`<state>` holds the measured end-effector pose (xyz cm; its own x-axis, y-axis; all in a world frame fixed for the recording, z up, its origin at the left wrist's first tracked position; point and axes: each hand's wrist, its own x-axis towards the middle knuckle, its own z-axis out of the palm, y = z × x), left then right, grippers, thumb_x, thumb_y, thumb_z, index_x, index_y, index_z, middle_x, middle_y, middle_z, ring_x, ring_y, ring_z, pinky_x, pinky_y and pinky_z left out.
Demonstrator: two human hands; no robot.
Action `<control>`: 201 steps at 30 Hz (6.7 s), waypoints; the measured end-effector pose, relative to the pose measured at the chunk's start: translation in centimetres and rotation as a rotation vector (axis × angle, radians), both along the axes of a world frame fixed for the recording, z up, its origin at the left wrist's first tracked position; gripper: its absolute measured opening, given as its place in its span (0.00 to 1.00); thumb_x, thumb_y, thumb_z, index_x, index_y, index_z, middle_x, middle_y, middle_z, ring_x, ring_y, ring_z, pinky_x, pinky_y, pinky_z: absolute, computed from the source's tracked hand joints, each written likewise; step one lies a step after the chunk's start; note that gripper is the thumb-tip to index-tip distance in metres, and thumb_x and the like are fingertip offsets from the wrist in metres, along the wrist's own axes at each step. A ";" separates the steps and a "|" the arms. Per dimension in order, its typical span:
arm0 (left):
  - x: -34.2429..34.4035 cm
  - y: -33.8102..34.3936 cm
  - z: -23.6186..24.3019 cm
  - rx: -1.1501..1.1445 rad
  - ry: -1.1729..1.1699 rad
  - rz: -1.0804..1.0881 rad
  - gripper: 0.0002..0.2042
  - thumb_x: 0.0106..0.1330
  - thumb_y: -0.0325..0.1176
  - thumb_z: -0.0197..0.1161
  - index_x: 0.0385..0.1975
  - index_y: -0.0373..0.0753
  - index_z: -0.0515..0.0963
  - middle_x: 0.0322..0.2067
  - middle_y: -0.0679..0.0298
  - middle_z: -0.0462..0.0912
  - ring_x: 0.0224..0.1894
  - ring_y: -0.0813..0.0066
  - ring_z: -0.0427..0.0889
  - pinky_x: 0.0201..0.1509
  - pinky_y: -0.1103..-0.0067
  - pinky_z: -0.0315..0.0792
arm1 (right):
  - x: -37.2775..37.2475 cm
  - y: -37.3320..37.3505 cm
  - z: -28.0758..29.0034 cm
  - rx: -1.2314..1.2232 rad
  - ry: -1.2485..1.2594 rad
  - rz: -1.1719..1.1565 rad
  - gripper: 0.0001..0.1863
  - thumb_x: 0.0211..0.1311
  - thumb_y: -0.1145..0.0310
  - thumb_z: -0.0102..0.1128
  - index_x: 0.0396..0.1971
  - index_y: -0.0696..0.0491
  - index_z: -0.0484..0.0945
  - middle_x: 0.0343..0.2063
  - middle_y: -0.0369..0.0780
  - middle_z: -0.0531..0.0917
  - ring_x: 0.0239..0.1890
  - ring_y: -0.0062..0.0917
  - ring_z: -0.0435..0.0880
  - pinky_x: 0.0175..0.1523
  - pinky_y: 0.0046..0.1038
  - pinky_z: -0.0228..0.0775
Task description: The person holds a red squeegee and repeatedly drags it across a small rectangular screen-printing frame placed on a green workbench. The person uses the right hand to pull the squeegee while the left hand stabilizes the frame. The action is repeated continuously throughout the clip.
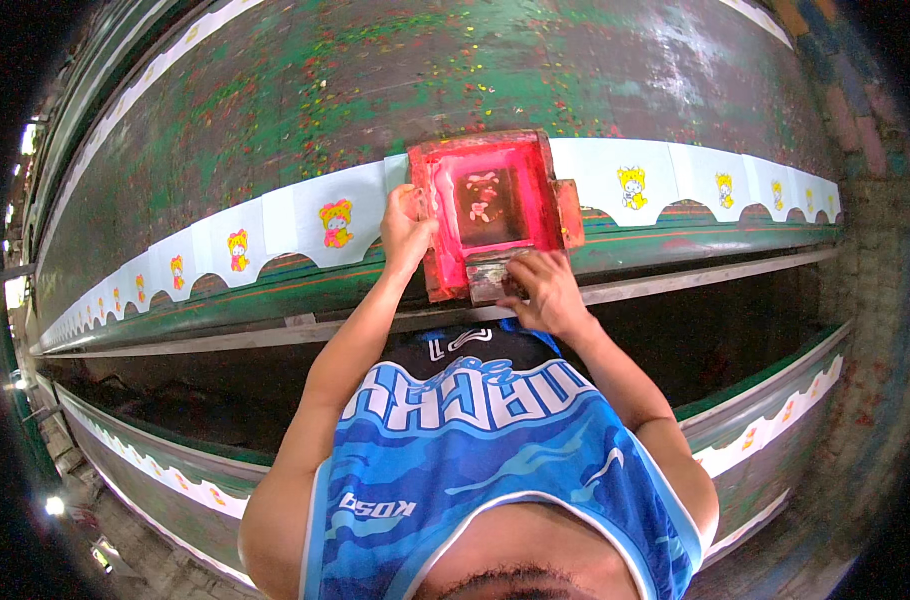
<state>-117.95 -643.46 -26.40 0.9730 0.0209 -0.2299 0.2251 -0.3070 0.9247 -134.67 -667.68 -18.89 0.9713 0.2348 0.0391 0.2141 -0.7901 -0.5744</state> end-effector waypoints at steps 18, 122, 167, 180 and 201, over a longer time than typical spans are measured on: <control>-0.2 -0.1 -0.4 0.238 -0.185 -0.050 0.35 0.46 0.23 0.69 0.62 0.39 0.74 0.44 0.57 0.87 0.42 0.67 0.87 0.42 0.70 0.81 | 17.0 2.5 -7.7 -0.515 -0.108 -0.315 0.52 0.63 0.59 0.69 0.84 0.40 0.49 0.82 0.51 0.47 0.84 0.54 0.45 0.77 0.71 0.43; -0.5 -0.4 0.6 0.151 -0.078 -0.053 0.36 0.45 0.22 0.68 0.62 0.37 0.72 0.55 0.53 0.82 0.56 0.60 0.83 0.60 0.69 0.77 | 20.6 0.3 -7.2 -0.475 -0.151 -0.438 0.45 0.61 0.62 0.67 0.79 0.48 0.59 0.79 0.53 0.56 0.81 0.55 0.52 0.74 0.73 0.49; -0.7 -0.1 -0.3 0.142 -0.142 -0.066 0.36 0.46 0.26 0.72 0.62 0.40 0.73 0.57 0.47 0.79 0.61 0.46 0.79 0.65 0.62 0.74 | 23.6 -0.7 -3.9 -0.292 -0.017 -0.498 0.59 0.56 0.39 0.76 0.80 0.50 0.54 0.78 0.54 0.55 0.82 0.55 0.47 0.75 0.75 0.45; -0.6 -0.2 -1.0 0.103 -0.161 -0.064 0.35 0.47 0.23 0.69 0.62 0.36 0.72 0.56 0.52 0.80 0.60 0.56 0.81 0.67 0.67 0.73 | 24.3 -7.9 -3.9 -0.272 0.192 -0.632 0.62 0.46 0.46 0.84 0.78 0.52 0.56 0.79 0.56 0.52 0.82 0.56 0.46 0.75 0.74 0.46; -0.3 0.0 -0.2 0.087 -0.046 -0.065 0.36 0.45 0.26 0.71 0.61 0.36 0.72 0.57 0.50 0.80 0.63 0.49 0.78 0.70 0.63 0.71 | 0.6 -2.2 0.7 0.004 0.004 0.188 0.25 0.46 0.75 0.72 0.49 0.53 0.83 0.52 0.42 0.83 0.56 0.40 0.81 0.60 0.42 0.76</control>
<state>-118.25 -643.43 -26.65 0.9825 -0.0243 -0.1848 0.1599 -0.3994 0.9027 -134.05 -669.93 -18.22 0.9103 0.4123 0.0370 0.3559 -0.7338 -0.5786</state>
